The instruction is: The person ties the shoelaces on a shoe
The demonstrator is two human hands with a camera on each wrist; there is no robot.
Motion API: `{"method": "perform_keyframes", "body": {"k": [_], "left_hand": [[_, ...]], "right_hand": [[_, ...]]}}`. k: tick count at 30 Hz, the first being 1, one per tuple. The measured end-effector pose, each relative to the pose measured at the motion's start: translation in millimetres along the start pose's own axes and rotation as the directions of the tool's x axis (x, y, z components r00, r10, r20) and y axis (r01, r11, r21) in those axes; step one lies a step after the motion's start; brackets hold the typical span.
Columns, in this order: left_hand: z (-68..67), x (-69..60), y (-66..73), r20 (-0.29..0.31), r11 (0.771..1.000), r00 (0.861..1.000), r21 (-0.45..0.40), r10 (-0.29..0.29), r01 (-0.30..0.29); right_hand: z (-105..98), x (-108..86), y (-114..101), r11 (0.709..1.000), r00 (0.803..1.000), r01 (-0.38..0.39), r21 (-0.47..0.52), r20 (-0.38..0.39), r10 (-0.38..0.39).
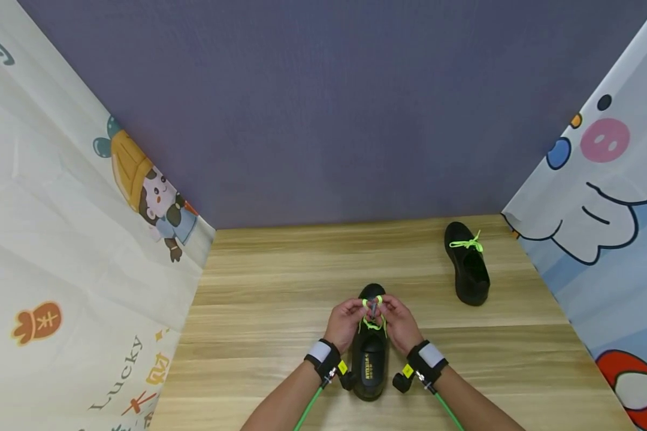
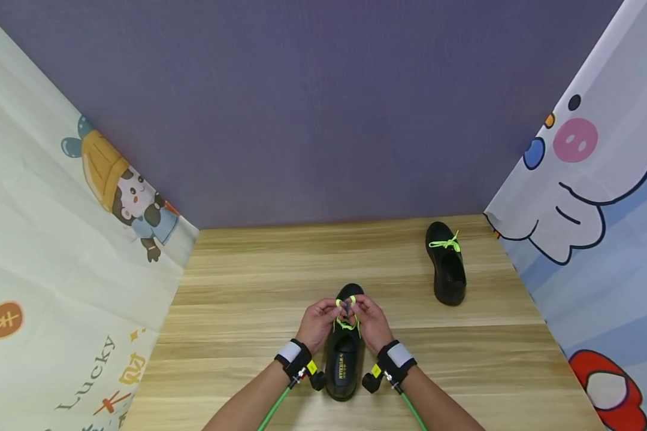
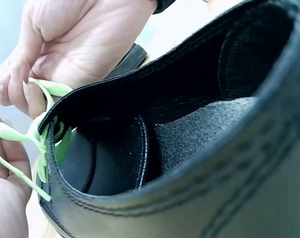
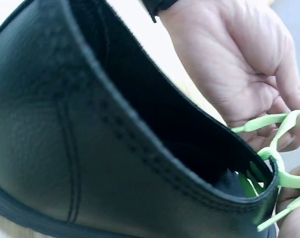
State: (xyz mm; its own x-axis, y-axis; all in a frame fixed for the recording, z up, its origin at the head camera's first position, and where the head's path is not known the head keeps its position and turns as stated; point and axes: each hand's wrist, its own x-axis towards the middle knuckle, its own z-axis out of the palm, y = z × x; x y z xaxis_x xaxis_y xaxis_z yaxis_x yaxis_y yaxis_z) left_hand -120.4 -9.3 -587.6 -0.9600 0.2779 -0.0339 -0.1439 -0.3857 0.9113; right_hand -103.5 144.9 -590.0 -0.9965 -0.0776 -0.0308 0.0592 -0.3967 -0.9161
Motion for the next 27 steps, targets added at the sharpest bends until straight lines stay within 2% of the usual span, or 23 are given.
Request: {"method": "perform_keyframes", "body": {"k": [3,7,10,13,15,19,21,24,27], "left_hand": [[-0.2,0.5,-1.1,-0.015,1.0,1.0,-0.012,-0.019,0.019],[-1.3,2.5,-1.0,-0.042,0.999,0.998,0.013,-0.047,0.047],[-1.5,3.6,0.5,-0.062,0.997,0.997,0.062,-0.043,0.047],[-0.3,3.7,0.6,-0.082,0.996,0.996,0.084,-0.031,0.038],[1.3,3.0,0.0,-0.074,0.997,0.997,0.077,-0.022,0.027],[3.6,1.7,-1.9,-0.031,0.997,0.999,0.076,0.026,-0.023],[3.8,1.5,-3.6,-0.017,0.992,0.997,0.1,0.078,-0.076],[4.6,1.6,-4.6,-0.052,0.982,0.992,0.153,0.119,-0.11],[7.5,1.4,-2.4,-0.123,0.979,0.987,0.192,0.099,-0.075]], "right_hand": [[1,-0.3,1,0.999,1.0,0.029,-0.026,-0.003,-0.029],[0,-1.2,2,0.997,0.998,0.063,-0.036,-0.018,-0.063],[0,-1.4,1,0.997,0.996,0.051,-0.064,-0.065,-0.055],[1,-1.0,-1,0.994,0.991,0.013,-0.11,-0.13,-0.027],[2,-1.0,-1,0.988,0.987,0.005,-0.152,-0.159,-0.029],[6,-0.8,-3,0.96,0.98,-0.003,-0.28,-0.191,-0.053],[7,-0.4,-5,0.939,0.978,-0.011,-0.344,-0.199,-0.062],[9,-0.2,-6,0.918,0.979,-0.029,-0.396,-0.197,-0.055],[11,-0.9,-7,0.899,0.981,-0.035,-0.437,-0.184,-0.052]]}}
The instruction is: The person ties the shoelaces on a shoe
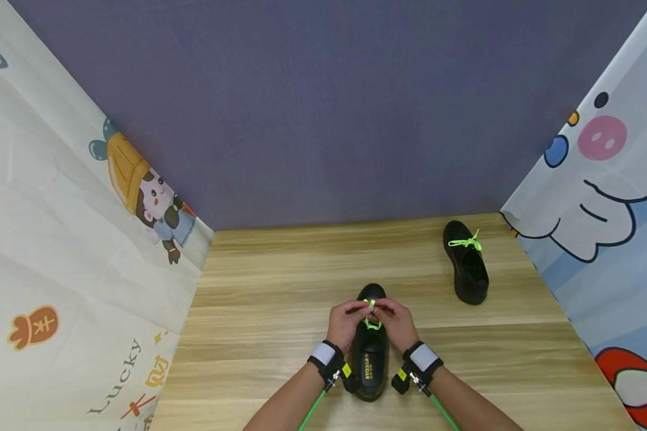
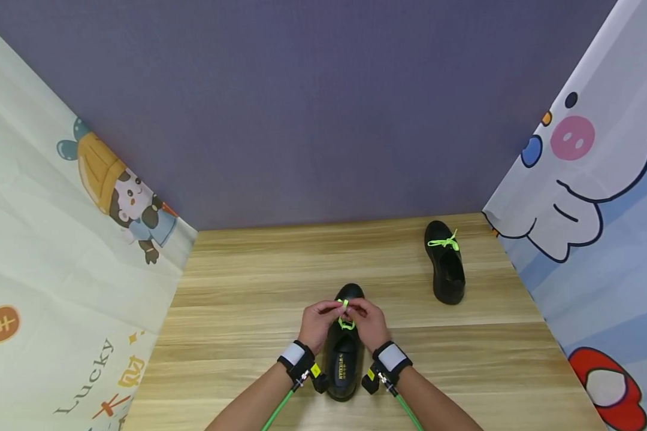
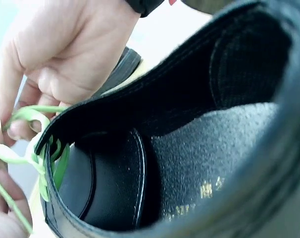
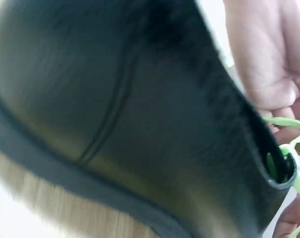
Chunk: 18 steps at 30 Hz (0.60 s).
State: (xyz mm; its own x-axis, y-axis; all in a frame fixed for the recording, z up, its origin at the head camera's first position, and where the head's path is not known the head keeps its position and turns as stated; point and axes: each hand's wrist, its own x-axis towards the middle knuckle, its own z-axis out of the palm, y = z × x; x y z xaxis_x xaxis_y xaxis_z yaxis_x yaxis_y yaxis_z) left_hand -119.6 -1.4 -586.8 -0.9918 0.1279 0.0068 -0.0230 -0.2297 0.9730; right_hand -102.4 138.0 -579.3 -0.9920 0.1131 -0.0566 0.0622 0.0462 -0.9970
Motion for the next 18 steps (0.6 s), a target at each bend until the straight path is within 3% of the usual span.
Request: {"method": "perform_keyframes", "body": {"k": [3,6,12,15,18], "left_hand": [[3.4,-0.2,4.5,-0.07,0.997,0.996,0.032,-0.063,0.065],[6.9,-0.3,8.0,-0.132,0.992,0.988,0.081,-0.082,0.093],[13.0,-1.8,14.6,-0.214,0.975,0.977,0.212,-0.022,0.069],[15.2,-1.8,15.7,-0.244,0.967,0.97,0.249,0.01,0.053],[16.2,-1.4,14.9,-0.271,0.962,0.962,0.268,0.021,0.054]], "right_hand": [[2,-0.4,0,0.997,1.0,0.015,-0.07,-0.003,-0.016],[3,-1.1,1,0.99,0.998,0.055,-0.129,0.003,-0.055],[5,-4.2,3,0.959,0.981,0.191,-0.21,0.051,-0.185],[4,-4.4,5,0.935,0.959,0.283,-0.215,0.075,-0.273],[2,-4.8,7,0.861,0.915,0.403,-0.309,0.112,-0.388]]}}
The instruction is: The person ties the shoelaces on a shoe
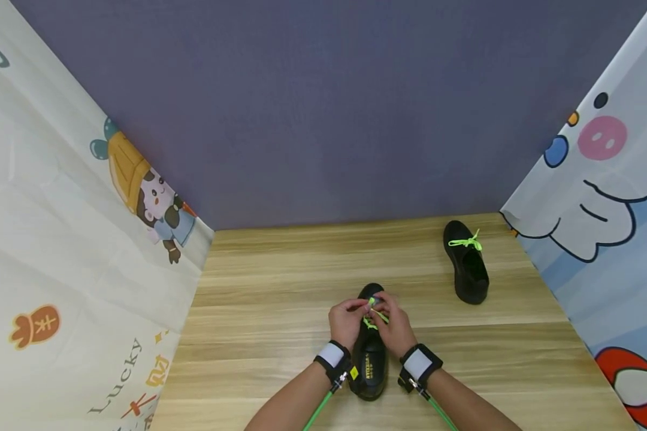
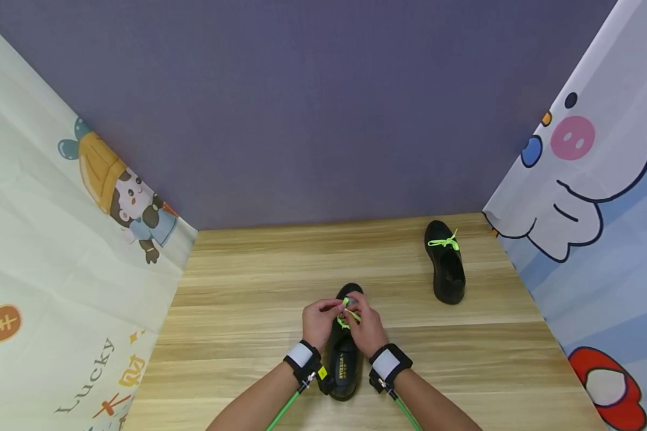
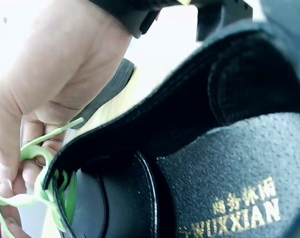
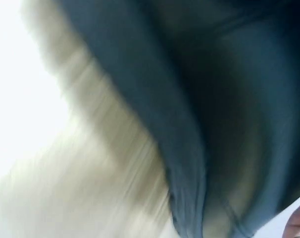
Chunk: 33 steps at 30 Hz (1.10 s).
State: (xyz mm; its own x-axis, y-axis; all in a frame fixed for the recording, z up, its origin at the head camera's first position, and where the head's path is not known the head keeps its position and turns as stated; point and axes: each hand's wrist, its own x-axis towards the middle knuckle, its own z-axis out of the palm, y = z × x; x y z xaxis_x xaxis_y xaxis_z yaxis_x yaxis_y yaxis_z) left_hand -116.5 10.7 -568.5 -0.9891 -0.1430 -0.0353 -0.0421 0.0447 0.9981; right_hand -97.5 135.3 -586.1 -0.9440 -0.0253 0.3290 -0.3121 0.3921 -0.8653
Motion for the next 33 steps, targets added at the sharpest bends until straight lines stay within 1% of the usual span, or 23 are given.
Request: {"method": "perform_keyframes", "body": {"k": [1,3,5,7,9,12,14,17,19,21,24,28,31,33], "left_hand": [[0.5,0.4,-0.2,-0.007,1.0,1.0,0.011,-0.002,0.002],[1.5,1.2,-0.9,-0.014,1.0,1.0,0.018,-0.005,0.005],[2.1,1.3,-1.8,-0.011,1.0,1.0,0.013,-0.015,0.016],[2.4,0.9,-2.0,-0.006,1.0,1.0,-0.001,-0.019,0.019],[2.3,0.1,-1.9,0.007,0.999,1.0,-0.027,-0.021,0.021],[1.6,-1.7,-3.5,0.024,0.999,1.0,-0.034,0.011,-0.01],[0.7,-2.7,-5.9,0.03,0.999,0.999,-0.008,0.041,-0.041],[-1.3,-3.6,-8.7,0.031,0.992,0.994,0.065,0.108,-0.11],[-2.9,-3.5,-9.3,0.037,0.983,0.988,0.102,0.151,-0.154],[-4.5,-3.0,-9.3,0.046,0.97,0.979,0.131,0.201,-0.205],[-6.1,-2.3,-10.0,0.065,0.949,0.963,0.163,0.263,-0.27],[-7.9,-1.1,-10.9,0.097,0.929,0.949,0.196,0.299,-0.313],[-8.9,-0.5,-10.9,0.109,0.919,0.944,0.221,0.311,-0.328],[-9.4,-0.3,-10.5,0.11,0.911,0.941,0.24,0.319,-0.337]], "right_hand": [[0,-0.2,0,0.998,0.999,0.037,-0.058,0.0,-0.037],[-1,-0.3,0,0.98,0.996,0.09,-0.175,0.01,-0.09],[-2,-1.1,-1,0.964,0.995,0.099,-0.248,0.021,-0.097],[-2,-1.2,-3,0.956,0.995,0.096,-0.279,0.03,-0.092],[-3,-0.7,-5,0.954,0.996,0.092,-0.286,0.031,-0.087],[-3,0.3,-8,0.95,0.997,0.072,-0.302,0.021,-0.068],[-3,1.2,-9,0.95,0.999,0.043,-0.308,0.015,-0.04],[-4,3.1,-11,0.952,1.0,-0.012,-0.307,0.014,0.017],[-4,4.2,-13,0.95,0.999,-0.041,-0.309,0.018,0.048],[-4,4.9,-14,0.947,0.998,-0.045,-0.317,0.021,0.054],[-3,4.5,-15,0.942,0.999,-0.016,-0.336,0.02,0.024],[-4,3.9,-12,0.947,1.0,0.012,-0.322,0.012,-0.009],[-4,3.5,-11,0.958,1.0,-0.013,-0.286,0.013,0.018],[-5,3.4,-11,0.969,0.999,-0.031,-0.246,0.02,0.038]]}}
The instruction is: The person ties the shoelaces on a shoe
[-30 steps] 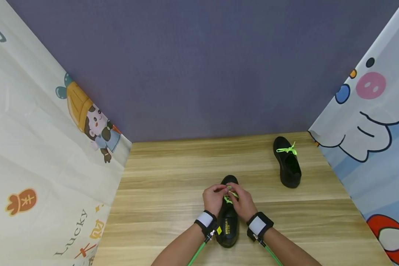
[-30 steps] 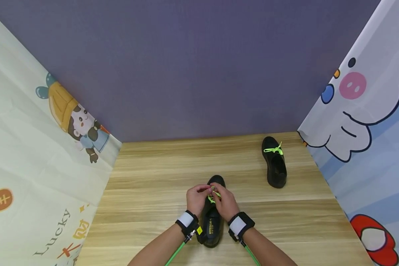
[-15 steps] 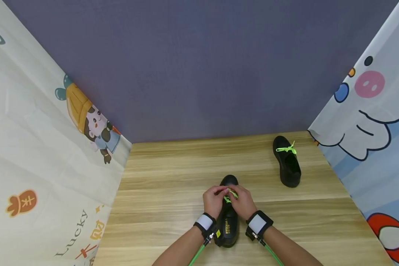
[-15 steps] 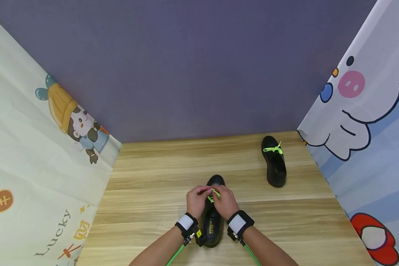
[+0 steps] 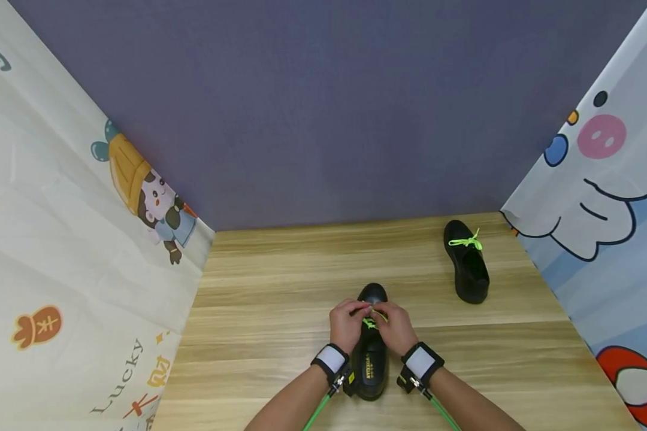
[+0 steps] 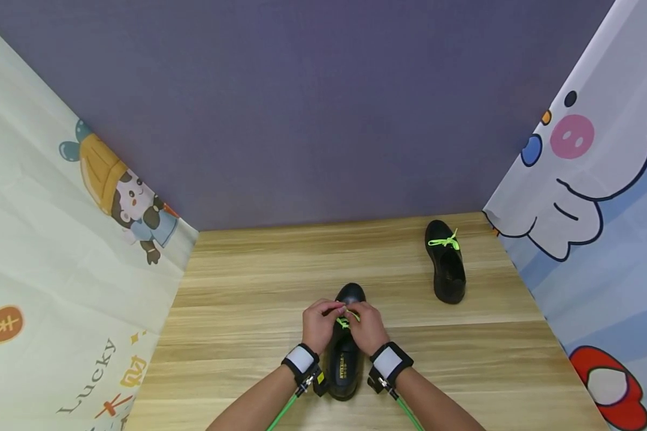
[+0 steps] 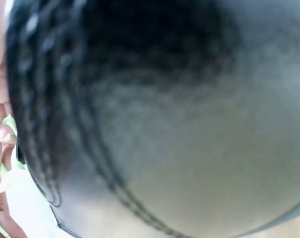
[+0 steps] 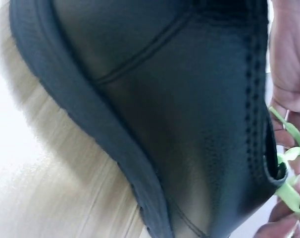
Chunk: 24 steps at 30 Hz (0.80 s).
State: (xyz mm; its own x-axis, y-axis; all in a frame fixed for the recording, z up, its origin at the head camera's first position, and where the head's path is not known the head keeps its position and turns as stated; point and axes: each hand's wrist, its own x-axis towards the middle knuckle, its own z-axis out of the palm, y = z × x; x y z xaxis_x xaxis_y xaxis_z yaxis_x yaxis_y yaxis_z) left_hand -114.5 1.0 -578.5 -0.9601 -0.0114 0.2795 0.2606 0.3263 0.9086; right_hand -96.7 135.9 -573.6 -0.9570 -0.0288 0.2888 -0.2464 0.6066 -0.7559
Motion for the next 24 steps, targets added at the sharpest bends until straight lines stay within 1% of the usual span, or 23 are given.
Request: {"method": "perform_keyframes", "body": {"k": [3,7,10,13,14,16,19,21,24], "left_hand": [[-0.9,0.9,0.1,0.016,1.0,1.0,0.017,-0.017,0.017],[-1.6,2.2,0.2,0.047,0.999,0.998,0.026,-0.048,0.047],[-2.3,2.9,-0.4,0.072,0.997,0.995,0.027,-0.072,0.071],[-3.6,4.0,-1.4,0.105,0.994,0.989,0.026,-0.108,0.106],[-4.0,4.6,-1.5,0.118,0.992,0.985,0.03,-0.122,0.119],[-5.3,5.5,-1.4,0.15,0.99,0.978,0.034,-0.144,0.14],[-8.2,6.5,-0.8,0.194,0.987,0.967,0.042,-0.163,0.158],[-10.6,6.8,-0.4,0.222,0.986,0.96,0.041,-0.169,0.164],[-14.1,7.4,0.1,0.267,0.982,0.946,0.016,-0.183,0.186]], "right_hand": [[-1,-0.6,0,0.995,0.998,-0.052,0.083,0.026,0.05],[-3,-1.1,1,0.977,0.993,-0.108,0.185,0.064,0.098],[-4,-2.1,3,0.969,0.99,-0.121,0.213,0.094,0.103],[-5,-3.4,6,0.974,0.99,-0.093,0.209,0.121,0.068],[-5,-3.8,7,0.976,0.991,-0.076,0.202,0.123,0.052],[-4,-4.2,10,0.982,0.994,-0.019,0.188,0.107,-0.001],[-3,-4.7,15,0.985,0.992,0.099,0.14,0.058,-0.108],[-2,-5.0,18,0.976,0.981,0.189,0.105,0.025,-0.192],[-1,-5.4,21,0.954,0.955,0.295,0.06,-0.007,-0.295]]}}
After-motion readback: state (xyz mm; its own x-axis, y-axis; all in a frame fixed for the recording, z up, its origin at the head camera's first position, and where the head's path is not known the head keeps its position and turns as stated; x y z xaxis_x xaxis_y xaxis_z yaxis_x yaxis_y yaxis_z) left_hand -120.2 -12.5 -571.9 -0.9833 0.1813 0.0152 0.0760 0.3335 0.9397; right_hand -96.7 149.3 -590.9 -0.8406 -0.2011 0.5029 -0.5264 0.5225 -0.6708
